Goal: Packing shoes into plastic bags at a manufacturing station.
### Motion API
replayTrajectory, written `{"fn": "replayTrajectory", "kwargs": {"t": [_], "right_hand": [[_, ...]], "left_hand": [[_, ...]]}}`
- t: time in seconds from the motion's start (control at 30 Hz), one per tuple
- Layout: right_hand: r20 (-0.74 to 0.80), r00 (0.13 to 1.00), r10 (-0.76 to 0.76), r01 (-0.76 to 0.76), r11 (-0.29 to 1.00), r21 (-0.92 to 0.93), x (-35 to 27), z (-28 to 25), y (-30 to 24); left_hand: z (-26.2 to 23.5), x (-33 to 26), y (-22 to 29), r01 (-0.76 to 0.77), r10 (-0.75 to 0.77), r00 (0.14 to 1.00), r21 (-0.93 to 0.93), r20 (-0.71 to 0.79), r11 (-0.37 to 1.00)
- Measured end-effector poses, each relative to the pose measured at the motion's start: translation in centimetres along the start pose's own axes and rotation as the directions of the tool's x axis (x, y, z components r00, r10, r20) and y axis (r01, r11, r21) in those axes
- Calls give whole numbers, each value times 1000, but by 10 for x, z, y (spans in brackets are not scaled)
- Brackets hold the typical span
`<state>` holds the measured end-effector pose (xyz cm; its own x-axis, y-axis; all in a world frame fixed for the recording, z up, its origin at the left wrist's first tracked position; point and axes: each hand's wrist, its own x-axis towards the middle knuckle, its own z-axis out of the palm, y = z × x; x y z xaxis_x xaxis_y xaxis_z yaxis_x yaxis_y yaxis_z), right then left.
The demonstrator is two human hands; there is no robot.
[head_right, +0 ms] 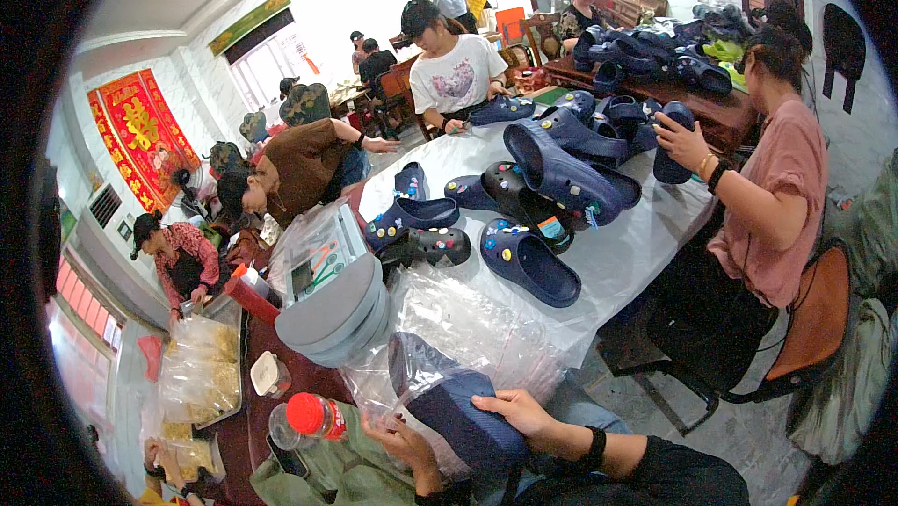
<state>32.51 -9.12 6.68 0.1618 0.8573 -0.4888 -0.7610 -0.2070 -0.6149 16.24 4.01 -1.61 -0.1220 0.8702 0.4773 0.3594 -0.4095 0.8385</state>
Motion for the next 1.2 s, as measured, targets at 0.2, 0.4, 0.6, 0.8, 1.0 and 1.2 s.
{"fn": "replayTrajectory", "kwargs": {"t": [0.2,0.4,0.6,0.8,1.0,1.2], "right_hand": [[-3,1000,-6,6,1000,-5,-1,-4,0],[9,1000,-18,18,1000,-25,-6,-6,-1],[0,1000,13,-13,999,-49,-6,-9,1],[-26,999,27,-28,999,-35,-3,-5,6],[13,1000,11,-9,988,-155,-3,-8,11],[55,997,-61,71,975,-209,-12,-8,13]], "left_hand": [[-3,0,-12,-311,320,946,131,-54,941],[-10,-13,-13,-155,151,983,-31,-100,987],[-16,-13,-30,175,-180,982,73,64,982],[9,-4,19,246,-259,965,-215,-32,945],[8,2,10,502,-613,788,-638,59,584],[-3,-7,9,512,-593,795,-664,125,545]]}}
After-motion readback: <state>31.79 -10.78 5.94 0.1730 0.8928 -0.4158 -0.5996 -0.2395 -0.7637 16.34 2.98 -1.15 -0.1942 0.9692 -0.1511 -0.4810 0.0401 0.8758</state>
